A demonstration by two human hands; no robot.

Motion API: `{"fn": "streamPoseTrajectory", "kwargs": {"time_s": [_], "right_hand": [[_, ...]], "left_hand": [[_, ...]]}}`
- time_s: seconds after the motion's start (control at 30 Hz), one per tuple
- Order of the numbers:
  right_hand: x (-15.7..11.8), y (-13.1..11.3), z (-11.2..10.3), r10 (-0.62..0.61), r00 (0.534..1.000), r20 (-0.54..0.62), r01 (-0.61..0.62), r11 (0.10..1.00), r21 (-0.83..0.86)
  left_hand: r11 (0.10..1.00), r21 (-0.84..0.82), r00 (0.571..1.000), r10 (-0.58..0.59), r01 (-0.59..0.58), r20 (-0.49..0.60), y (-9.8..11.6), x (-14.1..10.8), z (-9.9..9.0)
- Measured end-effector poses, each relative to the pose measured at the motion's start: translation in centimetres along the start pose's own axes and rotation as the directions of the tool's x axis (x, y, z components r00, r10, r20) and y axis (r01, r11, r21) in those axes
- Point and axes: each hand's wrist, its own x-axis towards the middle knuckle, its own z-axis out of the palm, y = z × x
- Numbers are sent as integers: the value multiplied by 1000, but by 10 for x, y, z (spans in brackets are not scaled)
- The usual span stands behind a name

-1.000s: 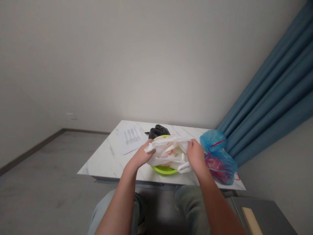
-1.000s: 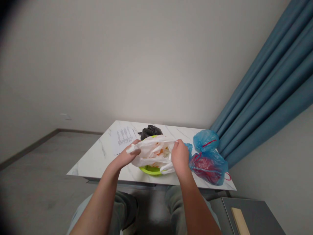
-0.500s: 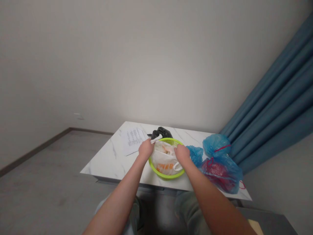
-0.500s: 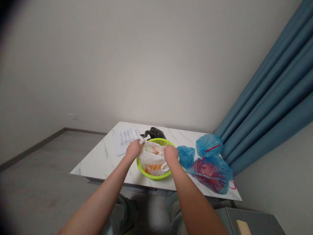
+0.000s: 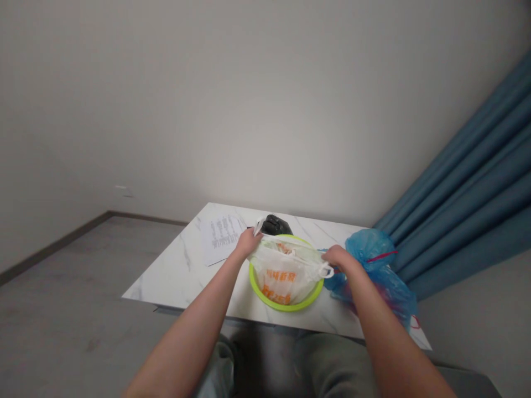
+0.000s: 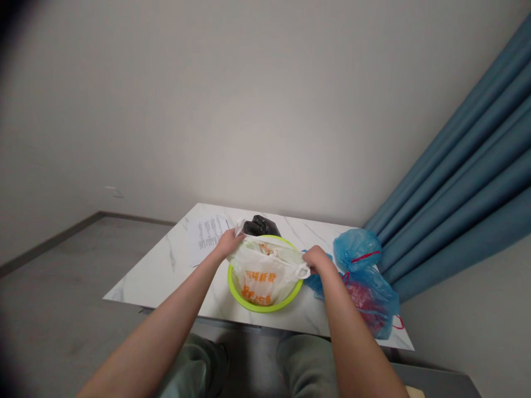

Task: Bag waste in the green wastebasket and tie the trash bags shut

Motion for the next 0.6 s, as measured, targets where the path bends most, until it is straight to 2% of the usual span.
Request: {"fn": "streamPoseTrajectory", "kwargs": {"time_s": [0.07,0.1,0.13,0.17,0.23,0.3,0.4,0.43,0.5,0.53,0.57,0.6], "right_hand": [[-2,10,-8,75,986,150,-99,982,159],[-4,14,-12,87,977,193,-134,961,241],[-6,17,-15,79,979,189,-135,944,302],[-7,20,-18,58,989,138,-101,941,324],[-10,22,-20,-3,999,-51,15,970,244],[-14,19,-19,-67,967,-246,91,992,87],[-29,6,-14,-110,878,-466,47,988,-144],[-35,0,-12,-135,836,-532,17,975,-220],[-49,-14,-6,-229,745,-626,-14,933,-359],[-56,-21,-3,-279,712,-645,-16,911,-412],[-62,-28,1,-324,694,-643,-7,890,-455],[-67,-33,5,-360,692,-626,7,870,-492]], "left_hand": [[994,5,993,111,-111,-30,3,0,-2],[981,27,979,191,-190,-66,6,-1,-3],[960,63,953,278,-272,-119,10,-4,-6],[932,109,915,360,-345,-184,16,-7,-9],[884,180,824,467,-431,-321,30,-18,-17],[862,149,754,497,-484,-429,43,-32,-27],[883,-22,681,345,-469,-646,55,-50,-41],[897,-32,635,287,-441,-717,57,-55,-45],[920,23,512,239,-392,-825,61,-63,-50],[916,77,459,269,-394,-847,63,-66,-50],[891,137,433,338,-433,-836,66,-68,-48],[840,193,436,443,-507,-783,70,-70,-45]]}}
